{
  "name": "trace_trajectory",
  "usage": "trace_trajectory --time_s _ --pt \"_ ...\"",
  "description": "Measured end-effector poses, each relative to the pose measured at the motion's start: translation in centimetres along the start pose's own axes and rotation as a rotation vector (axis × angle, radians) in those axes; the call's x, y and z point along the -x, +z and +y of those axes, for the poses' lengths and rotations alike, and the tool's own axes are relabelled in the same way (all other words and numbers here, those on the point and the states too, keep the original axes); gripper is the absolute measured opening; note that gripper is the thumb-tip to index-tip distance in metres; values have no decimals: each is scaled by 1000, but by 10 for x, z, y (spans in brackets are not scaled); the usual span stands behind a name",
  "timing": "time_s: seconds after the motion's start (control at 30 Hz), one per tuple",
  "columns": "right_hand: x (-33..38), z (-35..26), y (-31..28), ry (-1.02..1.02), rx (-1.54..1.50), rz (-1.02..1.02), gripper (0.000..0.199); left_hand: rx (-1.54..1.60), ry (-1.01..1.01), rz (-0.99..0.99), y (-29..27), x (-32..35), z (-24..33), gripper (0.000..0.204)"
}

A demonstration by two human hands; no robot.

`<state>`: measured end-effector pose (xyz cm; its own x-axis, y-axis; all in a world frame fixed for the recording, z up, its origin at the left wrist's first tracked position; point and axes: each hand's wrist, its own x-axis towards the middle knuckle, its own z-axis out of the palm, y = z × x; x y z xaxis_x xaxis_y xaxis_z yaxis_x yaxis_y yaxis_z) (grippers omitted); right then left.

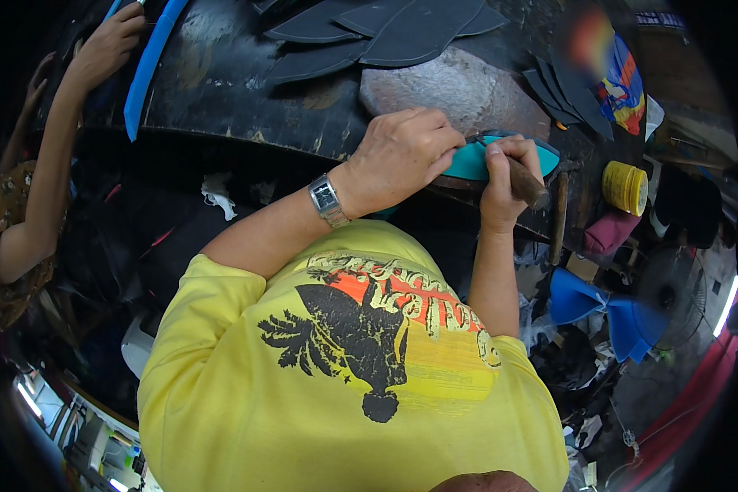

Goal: The person repeatedly places a black rubber upper onto a teal insole, aligns it, and uses a hammer to tap the edges on a stone anvil. They then flip the assembled piece and set it aside. This cycle is repeated multiple times with different insoles and uppers.

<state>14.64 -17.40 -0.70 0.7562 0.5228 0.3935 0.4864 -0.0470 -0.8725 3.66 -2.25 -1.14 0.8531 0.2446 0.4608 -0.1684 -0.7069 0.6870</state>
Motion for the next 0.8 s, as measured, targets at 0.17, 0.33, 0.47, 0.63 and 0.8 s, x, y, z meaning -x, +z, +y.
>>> trace_trajectory --time_s 0.17,0.33,0.47,0.63,0.8 --pt "0 -1 2 -38 36 12 12 13 6 8 1 0 -1 14" --pt "0 1 1 -19 -36 -1 11 15 11 4 1 0 -3 14" --pt "1 1 1 -69 79 -45 10 18 8 7 1 0 -3 15" --pt "-1 3 1 -57 -36 -17 11 24 24 11 0 2 -3 16" --pt "-1 3 -1 -77 6 -84 12 14 16 6 0 2 -2 16"
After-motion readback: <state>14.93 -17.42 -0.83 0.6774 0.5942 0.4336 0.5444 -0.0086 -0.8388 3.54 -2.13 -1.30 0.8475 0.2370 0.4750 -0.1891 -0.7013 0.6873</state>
